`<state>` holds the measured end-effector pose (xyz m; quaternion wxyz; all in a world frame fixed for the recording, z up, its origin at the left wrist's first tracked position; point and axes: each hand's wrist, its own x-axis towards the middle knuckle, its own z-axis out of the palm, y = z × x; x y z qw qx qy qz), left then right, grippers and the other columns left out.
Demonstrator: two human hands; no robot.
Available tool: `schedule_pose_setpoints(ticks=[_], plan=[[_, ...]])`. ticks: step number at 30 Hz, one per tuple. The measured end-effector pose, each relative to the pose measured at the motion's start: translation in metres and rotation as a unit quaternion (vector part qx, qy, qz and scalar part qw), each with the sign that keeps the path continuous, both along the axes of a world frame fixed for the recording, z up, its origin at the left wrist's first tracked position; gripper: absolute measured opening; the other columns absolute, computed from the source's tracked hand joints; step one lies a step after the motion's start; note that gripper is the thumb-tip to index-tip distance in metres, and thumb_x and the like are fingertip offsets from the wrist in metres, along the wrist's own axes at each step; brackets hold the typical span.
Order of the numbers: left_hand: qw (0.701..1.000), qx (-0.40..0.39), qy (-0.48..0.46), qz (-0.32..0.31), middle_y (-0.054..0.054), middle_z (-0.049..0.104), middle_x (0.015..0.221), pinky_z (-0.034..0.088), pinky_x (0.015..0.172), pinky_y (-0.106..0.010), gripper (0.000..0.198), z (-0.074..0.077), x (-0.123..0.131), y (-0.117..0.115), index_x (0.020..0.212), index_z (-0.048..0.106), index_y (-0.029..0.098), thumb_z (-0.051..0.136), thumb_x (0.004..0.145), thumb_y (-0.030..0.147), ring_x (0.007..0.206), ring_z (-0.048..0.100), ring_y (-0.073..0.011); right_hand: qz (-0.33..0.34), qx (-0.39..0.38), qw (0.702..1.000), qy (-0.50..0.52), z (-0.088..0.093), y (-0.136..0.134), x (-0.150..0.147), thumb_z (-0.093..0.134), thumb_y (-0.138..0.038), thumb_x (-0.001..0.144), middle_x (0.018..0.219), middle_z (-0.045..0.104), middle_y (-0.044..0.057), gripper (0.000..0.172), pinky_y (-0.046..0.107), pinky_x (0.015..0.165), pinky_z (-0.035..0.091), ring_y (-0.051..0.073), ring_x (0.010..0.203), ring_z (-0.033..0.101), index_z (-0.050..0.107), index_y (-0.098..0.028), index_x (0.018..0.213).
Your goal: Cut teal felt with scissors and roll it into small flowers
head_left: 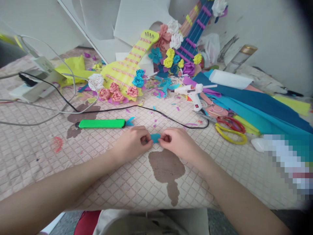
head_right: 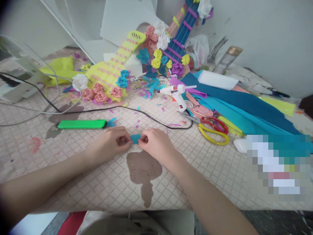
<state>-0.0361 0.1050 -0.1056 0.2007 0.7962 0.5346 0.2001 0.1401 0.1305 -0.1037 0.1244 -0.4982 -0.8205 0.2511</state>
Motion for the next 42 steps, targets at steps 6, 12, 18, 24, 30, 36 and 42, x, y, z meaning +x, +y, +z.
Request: schedule_pose_setpoints(ticks=[6,12,18,24,30,36,42], plan=[[1.0,-0.006,0.002,0.002,0.001,0.053,0.06,0.036,0.053,-0.023,0.011,0.0,0.001,0.0,0.062,0.059,0.015,0.057,0.071,0.019,0.058,0.048,-0.0108,-0.005,-0.003,1.0,-0.004,0.001,0.0,-0.002,0.058,-0.019,0.071,0.059,0.056,-0.002,0.013,0.024,0.055,0.035,0.011,0.058,0.049,0.055,-0.018,0.058],[1.0,0.004,-0.003,0.002,0.002,0.05,0.059,0.034,0.051,-0.023,0.015,-0.001,0.001,0.0,0.057,0.05,0.015,0.056,0.07,0.017,0.056,0.046,-0.0099,-0.002,0.016,1.0,-0.021,-0.001,-0.001,0.0,0.058,-0.019,0.071,0.058,0.052,-0.003,0.019,0.024,0.053,0.032,0.011,0.057,0.046,0.048,-0.018,0.055],[1.0,0.006,-0.021,-0.005,0.004,0.045,0.057,0.032,0.052,-0.023,0.02,-0.002,0.001,-0.001,0.055,0.041,0.017,0.054,0.069,0.013,0.056,0.042,-0.0095,0.0,0.035,0.999,-0.011,-0.001,-0.003,0.0,0.058,-0.025,0.073,0.055,0.046,-0.004,0.027,0.024,0.05,0.028,0.009,0.052,0.041,0.038,-0.019,0.055],[1.0,-0.003,-0.021,-0.006,0.004,0.043,0.056,0.03,0.052,-0.023,0.021,-0.002,0.0,-0.001,0.055,0.039,0.017,0.054,0.069,0.014,0.056,0.041,-0.0095,-0.034,0.032,0.999,-0.026,-0.002,-0.007,-0.006,0.063,-0.033,0.071,0.051,0.043,-0.005,0.033,0.024,0.048,0.025,0.01,0.051,0.038,0.037,-0.019,0.055],[1.0,-0.014,-0.021,-0.01,0.004,0.042,0.056,0.029,0.051,-0.022,0.023,0.0,-0.001,0.0,0.055,0.037,0.017,0.054,0.069,0.014,0.053,0.039,-0.0087,-0.039,-0.009,0.999,0.0,0.0,-0.003,-0.001,0.064,-0.027,0.07,0.05,0.043,-0.006,0.03,0.024,0.048,0.026,0.009,0.049,0.039,0.039,-0.019,0.054],[0.999,-0.022,-0.024,-0.018,0.005,0.041,0.055,0.028,0.051,-0.022,0.024,0.001,-0.004,0.001,0.054,0.036,0.017,0.055,0.069,0.013,0.051,0.036,-0.0077,-0.047,-0.034,0.998,0.033,0.002,0.0,0.007,0.062,-0.017,0.066,0.053,0.045,-0.006,0.022,0.022,0.048,0.03,0.009,0.05,0.041,0.042,-0.019,0.057],[0.998,-0.03,-0.037,-0.033,0.005,0.04,0.056,0.027,0.051,-0.022,0.024,-0.001,-0.007,0.003,0.054,0.034,0.017,0.053,0.069,0.013,0.051,0.035,-0.0072,-0.05,-0.054,0.996,0.05,0.003,0.002,0.01,0.061,-0.014,0.065,0.054,0.047,-0.006,0.02,0.022,0.049,0.032,0.009,0.051,0.042,0.043,-0.019,0.058]])
